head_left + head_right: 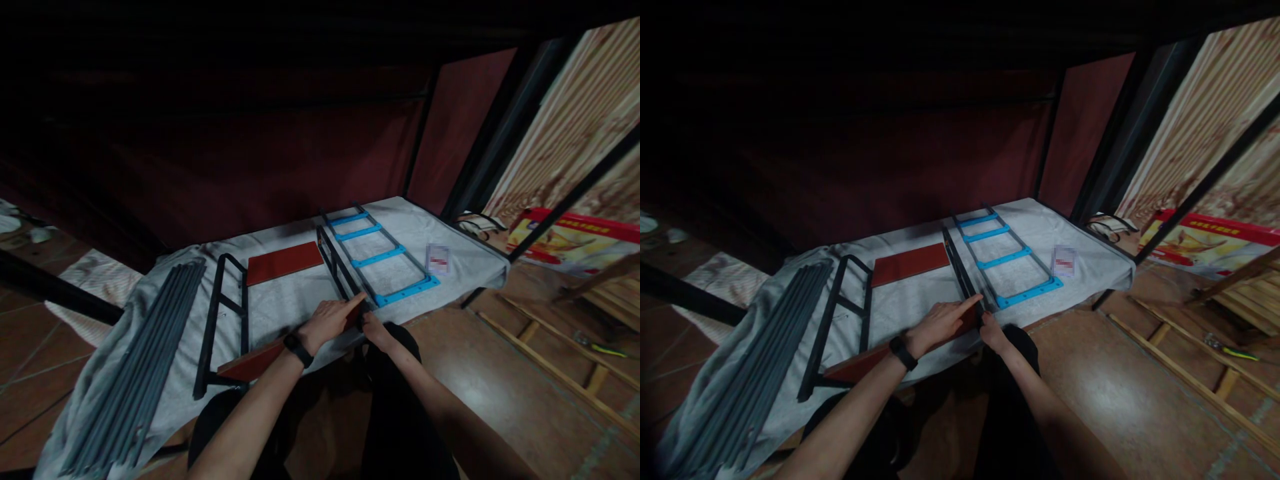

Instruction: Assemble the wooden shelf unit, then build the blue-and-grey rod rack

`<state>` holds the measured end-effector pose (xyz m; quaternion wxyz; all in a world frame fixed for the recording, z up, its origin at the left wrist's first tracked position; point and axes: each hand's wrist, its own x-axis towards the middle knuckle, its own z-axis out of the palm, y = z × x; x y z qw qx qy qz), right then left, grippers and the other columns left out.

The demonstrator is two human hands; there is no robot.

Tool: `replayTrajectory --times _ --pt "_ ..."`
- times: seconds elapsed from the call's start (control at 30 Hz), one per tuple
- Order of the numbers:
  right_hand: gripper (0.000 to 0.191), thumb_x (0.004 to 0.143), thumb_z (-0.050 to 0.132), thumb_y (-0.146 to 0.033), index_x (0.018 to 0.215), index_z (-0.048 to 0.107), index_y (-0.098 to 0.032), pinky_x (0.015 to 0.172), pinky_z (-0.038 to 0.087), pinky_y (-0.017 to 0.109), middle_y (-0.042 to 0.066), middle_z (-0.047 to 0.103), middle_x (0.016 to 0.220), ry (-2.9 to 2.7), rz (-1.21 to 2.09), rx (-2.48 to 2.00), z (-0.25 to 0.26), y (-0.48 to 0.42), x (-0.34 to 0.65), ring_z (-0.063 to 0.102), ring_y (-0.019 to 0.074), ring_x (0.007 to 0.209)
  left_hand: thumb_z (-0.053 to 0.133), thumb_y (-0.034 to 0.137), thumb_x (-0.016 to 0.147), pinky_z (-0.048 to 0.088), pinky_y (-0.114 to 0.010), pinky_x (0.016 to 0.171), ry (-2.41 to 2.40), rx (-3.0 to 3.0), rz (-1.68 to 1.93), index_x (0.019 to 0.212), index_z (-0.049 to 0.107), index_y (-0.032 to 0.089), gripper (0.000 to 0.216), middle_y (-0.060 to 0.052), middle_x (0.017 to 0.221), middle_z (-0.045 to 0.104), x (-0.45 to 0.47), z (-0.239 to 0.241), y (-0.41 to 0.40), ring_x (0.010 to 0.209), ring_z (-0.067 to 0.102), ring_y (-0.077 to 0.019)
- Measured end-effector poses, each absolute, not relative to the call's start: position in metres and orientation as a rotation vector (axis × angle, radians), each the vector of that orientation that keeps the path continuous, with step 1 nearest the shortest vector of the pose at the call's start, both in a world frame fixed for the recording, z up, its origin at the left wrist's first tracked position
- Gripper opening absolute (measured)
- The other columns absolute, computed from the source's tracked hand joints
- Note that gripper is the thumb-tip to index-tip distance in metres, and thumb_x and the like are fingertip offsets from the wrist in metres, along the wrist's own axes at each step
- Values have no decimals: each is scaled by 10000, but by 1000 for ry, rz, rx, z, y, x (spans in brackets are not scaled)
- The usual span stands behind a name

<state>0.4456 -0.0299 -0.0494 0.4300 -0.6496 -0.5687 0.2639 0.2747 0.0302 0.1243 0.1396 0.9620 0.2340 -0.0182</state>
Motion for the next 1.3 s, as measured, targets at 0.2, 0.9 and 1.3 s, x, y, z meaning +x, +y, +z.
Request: replayTrajectory --times 0.2,0.9,1.3 --pt "239 711 420 -86 798 603 -213 817 516 354 36 629 783 -1267 551 -1740 -59 -39 449 618 209 840 480 129 885 455 -364 1012 678 2728 -97 1552 268 382 745 -8 1349 648 270 132 35 1175 635 -233" --pt "217 808 512 -16 900 646 -159 960 482 362 115 672 1036 -1768 626 -1774 -50 -31 475 630 225 1047 467 135 887 464 -357 984 651 2723 -89 1553 252 419 755 11 1347 651 268 126 39 1145 648 -231" --pt "305 776 514 -8 971 702 -149 1035 460 403 135 701 1122 -1900 601 -1748 -39 -28 477 619 250 1152 452 152 891 489 -346 933 622 2713 -89 1555 263 392 731 -4 1319 671 269 131 38 1105 671 -234"
